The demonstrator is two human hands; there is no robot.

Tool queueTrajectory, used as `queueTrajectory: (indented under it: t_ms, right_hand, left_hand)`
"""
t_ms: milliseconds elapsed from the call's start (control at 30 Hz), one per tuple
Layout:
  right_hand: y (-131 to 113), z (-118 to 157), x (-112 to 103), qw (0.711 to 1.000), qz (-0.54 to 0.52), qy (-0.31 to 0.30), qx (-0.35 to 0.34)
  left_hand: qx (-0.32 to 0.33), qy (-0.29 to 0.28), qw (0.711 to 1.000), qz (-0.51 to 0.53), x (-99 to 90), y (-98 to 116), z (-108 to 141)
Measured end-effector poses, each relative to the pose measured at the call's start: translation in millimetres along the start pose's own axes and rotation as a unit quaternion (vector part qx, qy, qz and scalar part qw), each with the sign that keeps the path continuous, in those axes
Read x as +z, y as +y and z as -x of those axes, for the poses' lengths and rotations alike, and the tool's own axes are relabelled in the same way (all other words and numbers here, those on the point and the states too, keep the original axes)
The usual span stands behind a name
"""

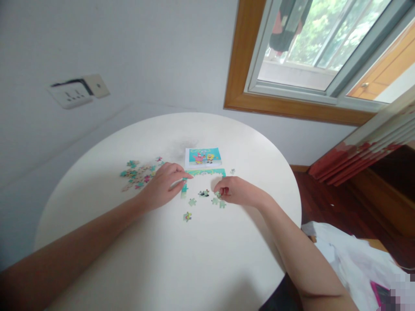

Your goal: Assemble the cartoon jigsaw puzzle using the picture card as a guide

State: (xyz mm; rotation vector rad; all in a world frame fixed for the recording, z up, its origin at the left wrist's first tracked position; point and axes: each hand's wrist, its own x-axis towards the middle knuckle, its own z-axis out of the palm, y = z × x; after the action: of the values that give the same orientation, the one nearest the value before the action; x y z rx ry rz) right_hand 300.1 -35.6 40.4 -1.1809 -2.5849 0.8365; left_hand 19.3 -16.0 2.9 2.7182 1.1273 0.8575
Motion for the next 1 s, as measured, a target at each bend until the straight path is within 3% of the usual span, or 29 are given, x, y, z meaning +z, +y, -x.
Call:
queueTrajectory:
  t_ms: [233, 367, 467, 567, 633, 767, 1000]
  right_hand:
    - [0.7, -0.5, 2.1, 0.999, -0.009, 0.025, 0.026]
    - [0.3, -0.8, -1.0, 0.994, -0.035, 0.095, 0.038]
    - [2.8, -3.1, -1.9, 0.982, -0.114, 0.142, 0.059]
    - [6.1, -6.6, -1.1, 0.946, -0.258, 0.174, 0.095]
    - [6.4, -8.2, -1.1, 0.923, -0.326, 0.177, 0.106]
    - [2.3, -7.8, -2.7, 0.902, -0.385, 0.164, 0.105]
    - [-4.5, -7.0, 0.3, 0.895, -0.421, 0.121, 0.089]
  left_hand:
    - [-0.004, -0.001, 1.000, 0.004, -1.9, 1.7, -0.7]
    - [-0.007, -0.002, 1.000, -0.001, -1.6, 1.6, -0.4]
    - [-0.005, 0.000, 1.000, -0.002, -1.3, 1.7, -0.2]
    - [-0.002, 0.000, 1.000, 0.002, -1.6, 2.3, -0.3]
    - [-0.004, -0.001, 1.000, 0.002, -1.8, 2.6, -0.5]
    - [-0.007, -0.003, 1.000, -0.001, -1.7, 2.4, -0.6]
    - [-0.004, -0.002, 1.000, -0.002, -1.6, 2.8, -0.4]
